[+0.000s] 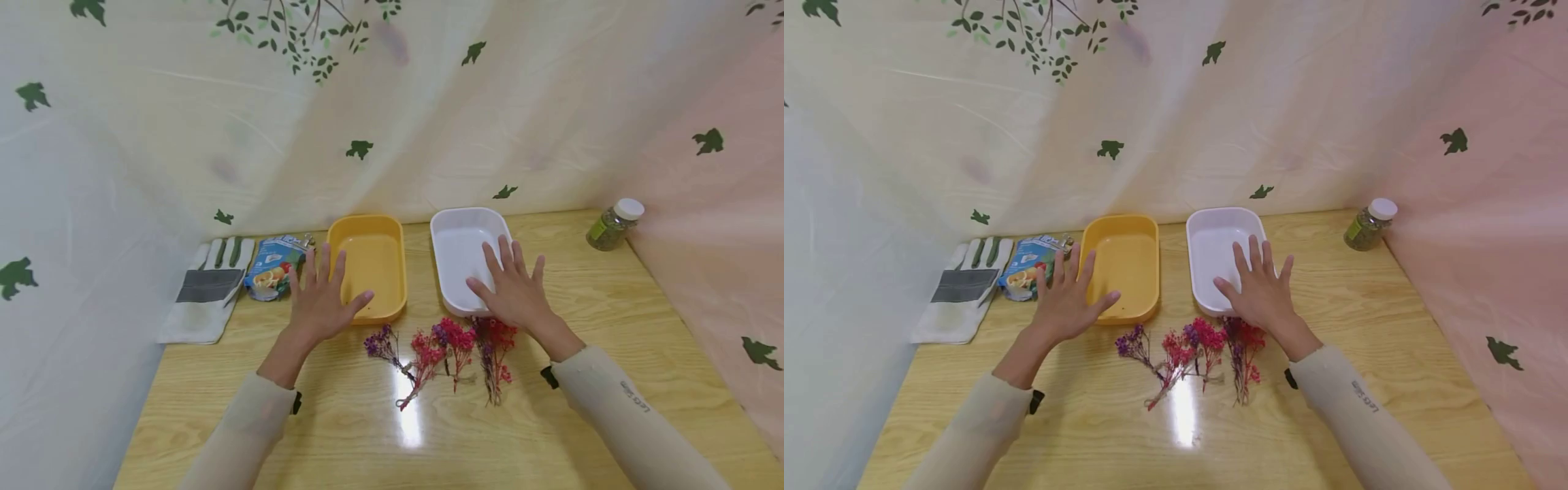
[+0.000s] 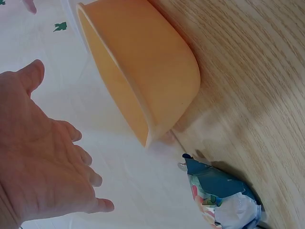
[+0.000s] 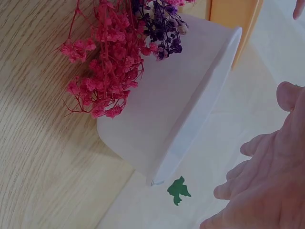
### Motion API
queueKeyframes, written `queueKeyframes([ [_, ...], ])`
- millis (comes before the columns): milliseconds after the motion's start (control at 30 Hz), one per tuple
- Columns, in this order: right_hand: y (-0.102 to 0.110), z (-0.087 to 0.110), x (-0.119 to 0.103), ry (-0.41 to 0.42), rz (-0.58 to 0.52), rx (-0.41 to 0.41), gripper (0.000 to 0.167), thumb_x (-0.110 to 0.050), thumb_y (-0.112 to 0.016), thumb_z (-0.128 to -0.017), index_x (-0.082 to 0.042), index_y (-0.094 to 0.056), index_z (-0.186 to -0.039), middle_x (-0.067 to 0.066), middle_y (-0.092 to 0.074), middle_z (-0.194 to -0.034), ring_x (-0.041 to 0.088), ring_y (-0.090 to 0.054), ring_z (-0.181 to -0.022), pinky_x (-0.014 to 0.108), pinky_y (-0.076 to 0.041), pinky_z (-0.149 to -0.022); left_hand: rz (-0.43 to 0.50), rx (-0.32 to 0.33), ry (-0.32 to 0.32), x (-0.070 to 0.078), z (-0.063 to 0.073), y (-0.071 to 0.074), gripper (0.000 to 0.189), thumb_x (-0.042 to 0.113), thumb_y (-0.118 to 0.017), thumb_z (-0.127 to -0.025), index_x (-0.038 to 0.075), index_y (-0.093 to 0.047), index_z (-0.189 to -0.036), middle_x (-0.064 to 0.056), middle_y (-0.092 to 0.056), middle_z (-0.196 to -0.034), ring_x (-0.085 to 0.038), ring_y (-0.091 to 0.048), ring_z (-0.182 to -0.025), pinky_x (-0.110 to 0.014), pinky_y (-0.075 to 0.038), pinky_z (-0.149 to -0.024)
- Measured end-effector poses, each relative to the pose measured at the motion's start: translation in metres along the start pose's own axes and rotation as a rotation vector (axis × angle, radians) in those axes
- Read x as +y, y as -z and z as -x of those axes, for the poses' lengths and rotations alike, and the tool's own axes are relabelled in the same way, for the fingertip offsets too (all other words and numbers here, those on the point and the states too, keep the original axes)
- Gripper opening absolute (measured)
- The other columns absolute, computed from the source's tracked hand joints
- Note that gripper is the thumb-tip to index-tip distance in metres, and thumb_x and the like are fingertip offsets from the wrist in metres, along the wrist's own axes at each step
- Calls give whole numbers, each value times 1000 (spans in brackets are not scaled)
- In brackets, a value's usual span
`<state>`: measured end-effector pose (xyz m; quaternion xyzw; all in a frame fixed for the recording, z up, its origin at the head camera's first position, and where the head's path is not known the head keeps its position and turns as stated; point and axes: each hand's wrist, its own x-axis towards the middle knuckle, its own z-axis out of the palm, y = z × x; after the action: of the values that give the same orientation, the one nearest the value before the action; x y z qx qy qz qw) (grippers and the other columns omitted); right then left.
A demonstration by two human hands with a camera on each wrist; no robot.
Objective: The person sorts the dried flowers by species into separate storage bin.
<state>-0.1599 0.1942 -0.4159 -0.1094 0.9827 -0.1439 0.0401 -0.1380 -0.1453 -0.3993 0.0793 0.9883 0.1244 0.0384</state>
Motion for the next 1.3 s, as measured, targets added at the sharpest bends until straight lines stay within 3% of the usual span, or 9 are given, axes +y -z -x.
queueKeyframes([
  [233,1,1,-2,5,4,16,83,-64,-30,-97,-12,-3,-156,18,10,-159,36,14,-144,70,17,-105,7,-5,9,-1,1,0,94,72,-37,-90,18,2,-155,-9,17,-159,-30,24,-142,-67,8,-111],
  [367,1,1,-2,6,-15,52,86,-64,-32,-96,-12,2,-155,19,8,-159,42,1,-145,68,19,-105,28,2,9,-3,2,-2,94,73,-36,-90,18,3,-155,-8,17,-159,-28,23,-143,-66,8,-111],
  [567,-1,1,-3,-1,-61,94,88,-63,-37,-95,-12,2,-155,19,5,-160,50,-20,-139,66,21,-106,54,44,0,-4,4,-7,98,74,-41,-87,17,0,-156,-10,8,-161,-34,8,-146,-66,3,-112],
  [800,-4,0,-4,16,-101,95,89,-65,-38,-94,-10,-4,-156,24,-6,-158,51,-19,-139,66,18,-108,106,90,1,-7,5,-15,102,73,-47,-85,10,-10,-155,-14,-2,-161,-36,-1,-146,-67,-6,-112],
  [1067,-7,7,-19,119,-263,162,81,-51,-55,-94,-5,-22,-153,25,-26,-151,44,-22,-139,66,1,-110,298,47,76,-16,9,-27,110,65,-66,-79,7,-11,-154,-20,-13,-158,-42,-15,-143,-67,-17,-110],
  [1167,-9,10,-25,169,-324,182,76,-44,-59,-94,-4,-27,-151,24,-31,-148,43,-27,-136,65,-9,-108,406,80,79,-19,10,-32,105,54,-76,-76,10,-18,-152,-18,-28,-152,-38,-27,-137,-59,-26,-110],
  [1300,-10,12,-31,200,-367,199,73,-37,-63,-93,-6,-30,-150,22,-33,-147,40,-29,-134,63,-15,-106,557,160,32,-23,11,-38,95,35,-86,-71,10,-31,-145,-15,-46,-136,-34,-42,-124,-49,-36,-105],
])
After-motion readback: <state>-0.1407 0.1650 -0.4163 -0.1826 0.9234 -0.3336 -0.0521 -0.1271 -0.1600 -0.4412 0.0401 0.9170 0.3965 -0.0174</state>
